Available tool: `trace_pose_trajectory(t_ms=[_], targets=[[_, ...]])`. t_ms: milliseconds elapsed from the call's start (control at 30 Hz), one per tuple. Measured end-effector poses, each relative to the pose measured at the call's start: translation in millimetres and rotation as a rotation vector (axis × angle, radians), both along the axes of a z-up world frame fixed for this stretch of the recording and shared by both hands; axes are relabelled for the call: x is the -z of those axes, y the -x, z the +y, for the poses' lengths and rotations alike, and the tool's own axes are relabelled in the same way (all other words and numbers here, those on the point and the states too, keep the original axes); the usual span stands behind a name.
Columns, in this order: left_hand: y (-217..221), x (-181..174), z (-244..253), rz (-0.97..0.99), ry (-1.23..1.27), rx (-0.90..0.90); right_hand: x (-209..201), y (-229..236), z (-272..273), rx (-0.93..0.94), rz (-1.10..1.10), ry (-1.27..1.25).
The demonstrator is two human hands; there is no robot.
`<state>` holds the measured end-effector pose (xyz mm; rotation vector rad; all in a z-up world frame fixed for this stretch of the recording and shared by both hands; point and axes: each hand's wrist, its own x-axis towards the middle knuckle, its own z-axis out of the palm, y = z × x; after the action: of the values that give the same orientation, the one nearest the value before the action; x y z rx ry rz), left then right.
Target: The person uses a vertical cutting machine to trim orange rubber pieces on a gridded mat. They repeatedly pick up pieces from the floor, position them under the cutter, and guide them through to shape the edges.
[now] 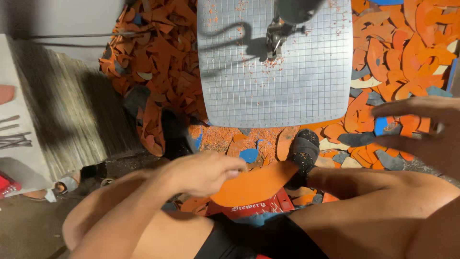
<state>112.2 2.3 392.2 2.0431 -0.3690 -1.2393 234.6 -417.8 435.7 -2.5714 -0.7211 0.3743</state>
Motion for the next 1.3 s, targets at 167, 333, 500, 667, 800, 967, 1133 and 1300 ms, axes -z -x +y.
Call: trace_pose_trajectory(t_ms=[167,333,500,667,800,967,1133,1300], targets=[[-43.4,-75.5,-1.1,-0.498,0.261,-0.216,-43.9,17.5,85.6,-0.146,0.263,-0.197],[-61.6,-88.8,-12.4,-0.687,0.283,-0.303,-40.1,17.5,121.7,0.27,0.425,-0.318],[-85.1,-77.9,-14.2,-0.781,0.233,-0.32,-15.9,1.1,119.3,0.419,0.472,-0.464],[-94.6,-80.1,-3.7,-0.833,0.208,-0.354,-30.7,12.8,110.0,0.051,-0.224,-0.577],[-91.2,-80.6,0.2,-0.952,0.151,-0.458,-49.3,30.5,121.5,-0.086,-0.598,-0.495],[-88.5,-72.1,-8.7,-0.951,0.126,-0.376,-17.2,32.1,167.8,-0.257,-0.627,-0.215],[-82.3,-63.5,-27.9,-1.053,0.022,-0.246,-17.6,9.0,153.8,-0.071,-0.383,-0.221],[-86.0,-52.6,-30.9,-1.175,-0.08,-0.262,-19.9,-30.0,125.2,-0.052,-0.394,-0.133]])
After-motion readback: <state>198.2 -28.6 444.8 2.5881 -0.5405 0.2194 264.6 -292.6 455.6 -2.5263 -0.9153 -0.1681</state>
